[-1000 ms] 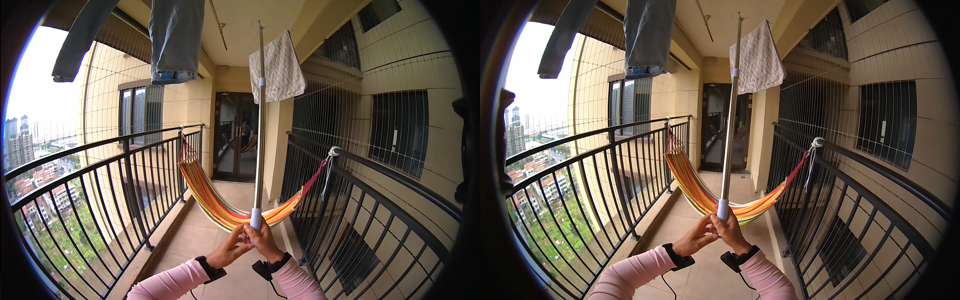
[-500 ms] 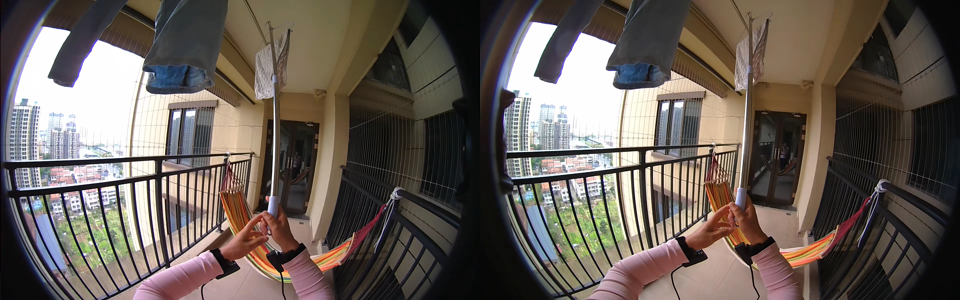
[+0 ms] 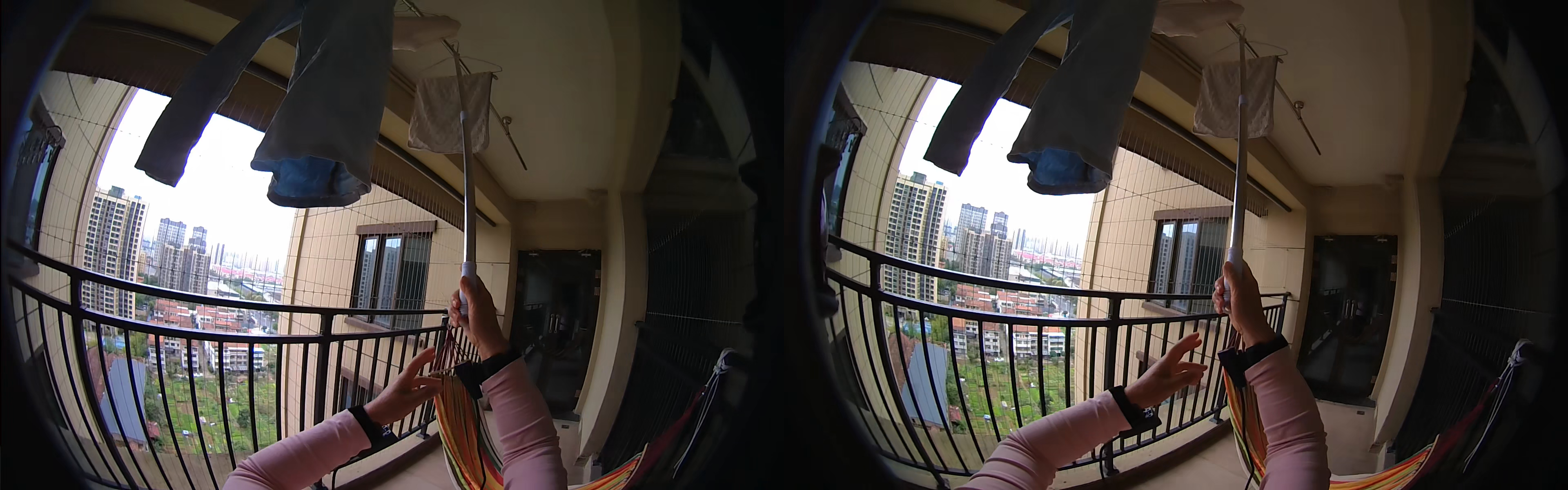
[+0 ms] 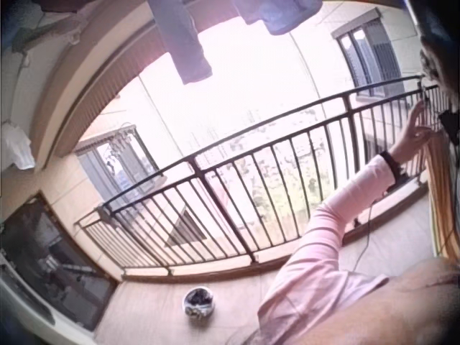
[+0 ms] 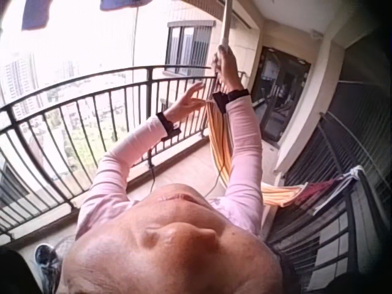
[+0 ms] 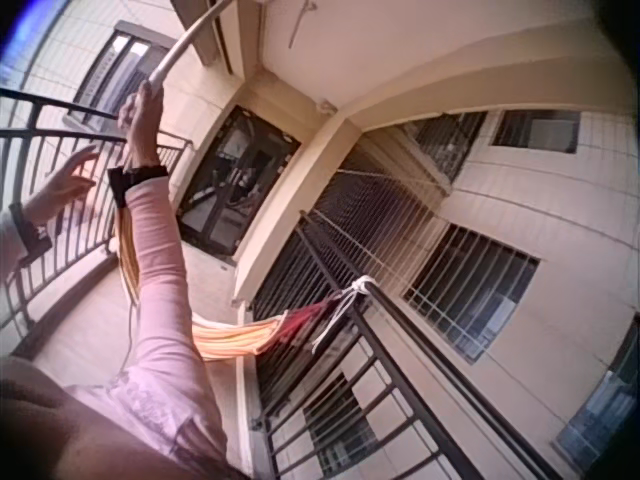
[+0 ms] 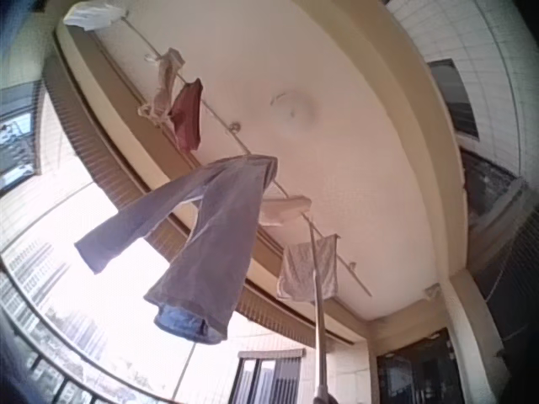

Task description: The person takes wet clothes from a basin on a balcony, places each item on a hanger, and uses a long pole to hang the hangers on an overhead line. Items handled include a light-colored top, a patterned top, a black top, an olive top, and gray shorts.

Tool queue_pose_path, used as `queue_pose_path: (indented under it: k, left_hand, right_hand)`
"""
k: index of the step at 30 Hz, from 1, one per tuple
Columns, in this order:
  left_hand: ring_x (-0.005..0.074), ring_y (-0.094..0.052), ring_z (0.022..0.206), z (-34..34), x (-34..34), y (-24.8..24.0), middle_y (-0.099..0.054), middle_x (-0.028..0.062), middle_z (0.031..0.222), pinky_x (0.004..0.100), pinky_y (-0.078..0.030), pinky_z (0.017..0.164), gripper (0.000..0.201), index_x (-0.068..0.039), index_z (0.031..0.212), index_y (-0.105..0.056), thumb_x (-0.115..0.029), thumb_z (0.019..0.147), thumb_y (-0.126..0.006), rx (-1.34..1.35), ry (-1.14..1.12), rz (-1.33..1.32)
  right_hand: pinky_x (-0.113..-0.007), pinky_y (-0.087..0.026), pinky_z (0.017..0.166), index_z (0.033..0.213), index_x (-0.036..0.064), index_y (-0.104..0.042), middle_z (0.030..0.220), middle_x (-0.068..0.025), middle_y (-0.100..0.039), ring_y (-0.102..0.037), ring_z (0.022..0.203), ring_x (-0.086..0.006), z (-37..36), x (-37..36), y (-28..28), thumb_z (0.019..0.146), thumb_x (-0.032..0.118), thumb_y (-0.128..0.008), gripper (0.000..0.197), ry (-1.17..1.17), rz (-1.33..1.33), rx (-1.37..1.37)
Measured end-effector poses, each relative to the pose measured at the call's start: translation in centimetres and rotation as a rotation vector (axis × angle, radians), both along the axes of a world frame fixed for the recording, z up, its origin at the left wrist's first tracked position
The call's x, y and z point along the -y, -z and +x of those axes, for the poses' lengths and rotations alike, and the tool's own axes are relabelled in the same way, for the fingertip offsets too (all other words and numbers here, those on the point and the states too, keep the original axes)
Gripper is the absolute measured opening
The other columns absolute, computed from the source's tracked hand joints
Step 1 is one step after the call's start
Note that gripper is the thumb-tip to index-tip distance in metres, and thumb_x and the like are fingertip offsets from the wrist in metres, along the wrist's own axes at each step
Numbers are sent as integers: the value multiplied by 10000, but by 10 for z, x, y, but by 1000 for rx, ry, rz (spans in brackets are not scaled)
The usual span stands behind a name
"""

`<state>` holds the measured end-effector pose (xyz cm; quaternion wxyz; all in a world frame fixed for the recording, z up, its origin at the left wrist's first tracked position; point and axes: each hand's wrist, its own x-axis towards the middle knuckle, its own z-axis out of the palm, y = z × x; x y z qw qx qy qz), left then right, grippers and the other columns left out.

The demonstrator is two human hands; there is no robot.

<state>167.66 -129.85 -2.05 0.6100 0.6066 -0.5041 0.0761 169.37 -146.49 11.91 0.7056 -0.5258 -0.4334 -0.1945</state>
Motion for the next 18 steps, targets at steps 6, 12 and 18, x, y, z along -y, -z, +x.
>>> queue_pose_path:
  k: [6, 12, 18]
  left_hand:
    - [218, -542, 1127, -7, -33, -5, -218, 138, 1468, 336, -488, 912, 721, -131, 1455, -159, -115, 892, -610, -57, -172, 59]
    - [232, -539, 1137, -12, -53, -1, -234, 139, 1467, 342, -496, 892, 705, -131, 1448, -185, -124, 889, -614, -52, -224, 83]
    - [204, -558, 1086, -9, -53, 3, -313, 124, 1431, 317, -496, 838, 702, -102, 1441, -212, -169, 883, -633, -119, -257, 125]
  right_hand:
    - [-264, -343, 409, 940, 112, -393, 652, -4, -433, -435, 467, -107, 13, -23, -48, 912, 392, -533, 313, -109, 22, -58]
    - [-266, -371, 428, 953, 106, -390, 641, -7, -459, -455, 487, -109, 13, -10, -79, 921, 338, -502, 259, -62, 1, 8]
    - [-259, -391, 414, 978, 93, -394, 636, -11, -462, -460, 476, -110, 2, -5, -86, 926, 339, -491, 270, 68, -74, 21]
